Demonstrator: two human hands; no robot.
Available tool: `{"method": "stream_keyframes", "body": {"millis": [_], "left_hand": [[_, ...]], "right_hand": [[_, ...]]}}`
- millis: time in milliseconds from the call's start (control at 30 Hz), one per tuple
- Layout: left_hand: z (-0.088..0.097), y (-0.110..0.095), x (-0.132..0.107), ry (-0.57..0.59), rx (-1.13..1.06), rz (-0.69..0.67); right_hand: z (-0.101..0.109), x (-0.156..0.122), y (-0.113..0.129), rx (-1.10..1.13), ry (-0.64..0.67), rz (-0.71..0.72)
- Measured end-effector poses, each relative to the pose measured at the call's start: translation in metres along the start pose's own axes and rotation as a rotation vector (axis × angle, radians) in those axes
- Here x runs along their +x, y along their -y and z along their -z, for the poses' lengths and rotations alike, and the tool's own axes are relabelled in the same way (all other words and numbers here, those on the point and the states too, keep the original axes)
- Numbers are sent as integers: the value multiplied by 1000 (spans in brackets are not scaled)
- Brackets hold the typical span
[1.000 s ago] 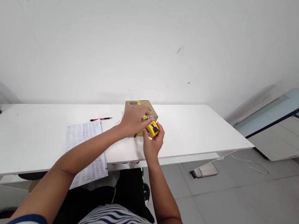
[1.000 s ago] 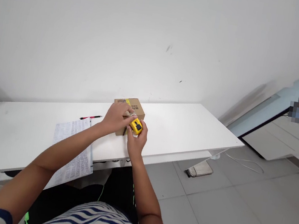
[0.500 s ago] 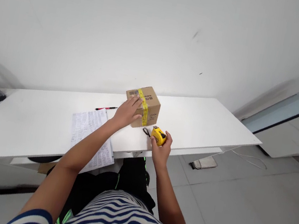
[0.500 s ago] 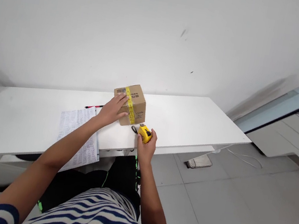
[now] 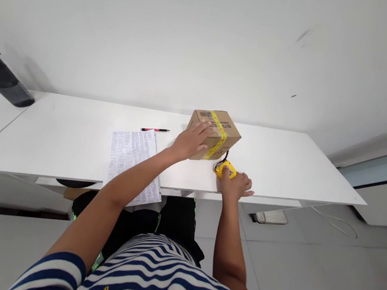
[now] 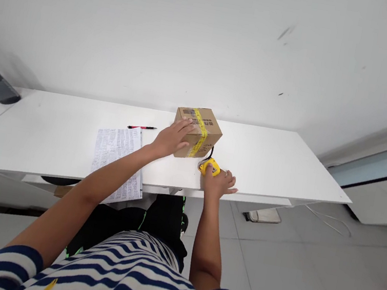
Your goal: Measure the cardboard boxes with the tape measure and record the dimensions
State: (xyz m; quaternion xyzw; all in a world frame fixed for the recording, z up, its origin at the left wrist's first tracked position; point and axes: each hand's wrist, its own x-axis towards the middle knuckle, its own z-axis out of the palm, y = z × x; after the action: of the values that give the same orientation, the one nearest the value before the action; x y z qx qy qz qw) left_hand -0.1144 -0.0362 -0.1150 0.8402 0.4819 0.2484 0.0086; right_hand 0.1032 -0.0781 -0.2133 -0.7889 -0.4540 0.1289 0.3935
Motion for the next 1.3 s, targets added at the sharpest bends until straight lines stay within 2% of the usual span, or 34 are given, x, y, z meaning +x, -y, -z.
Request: {"method": "stream_keyframes", "body": {"millis": [133, 233, 300, 367, 467, 533, 567, 633, 700, 733, 767, 867, 933, 967, 1133, 1300], "left_hand": [[13, 8, -16, -39, -27, 45], [18, 24, -53, -173, -100, 185], [14, 35, -84, -300, -165, 321], [7, 43, -111, -368, -248, 436], [-5, 44, -133, -294, -371, 557], [-5, 38, -134, -225, -374, 572], [-2, 34, -132, -231, -344, 564], [12, 21, -124, -338, -268, 534], [34, 5, -113, -464, -249, 494], [46, -3, -108, -485, -280, 471], [58, -12, -102, -460, -338, 447], [88, -30, -88, -202, -580, 423], [100, -34, -82, -61, -683, 437], [104, -34, -79, -28, -710, 445], [118, -23, -76, -26, -777, 486], [119, -8, -87, -184, -836, 646]], "right_hand": [[2, -2, -1, 53, 6, -12], [5, -7, -1, 104, 20, 1], [6, -12, -5, 132, 33, 25], [4, -17, -9, 150, 21, 47], [-2, -23, -13, 218, -11, 46], [-4, -26, -10, 339, -9, 36], [-4, -27, -6, 422, -1, 52], [0, -28, 6, 603, 15, 157], [11, -27, 23, 721, 23, 337], [18, -26, 33, 738, 31, 442], [26, -25, 45, 733, 53, 554], [48, -22, 81, 673, 184, 926], [59, -22, 103, 646, 238, 1126], [63, -22, 112, 638, 249, 1193], [72, -9, 136, 547, 329, 1352], [68, 48, 152, 304, 381, 1375]]}}
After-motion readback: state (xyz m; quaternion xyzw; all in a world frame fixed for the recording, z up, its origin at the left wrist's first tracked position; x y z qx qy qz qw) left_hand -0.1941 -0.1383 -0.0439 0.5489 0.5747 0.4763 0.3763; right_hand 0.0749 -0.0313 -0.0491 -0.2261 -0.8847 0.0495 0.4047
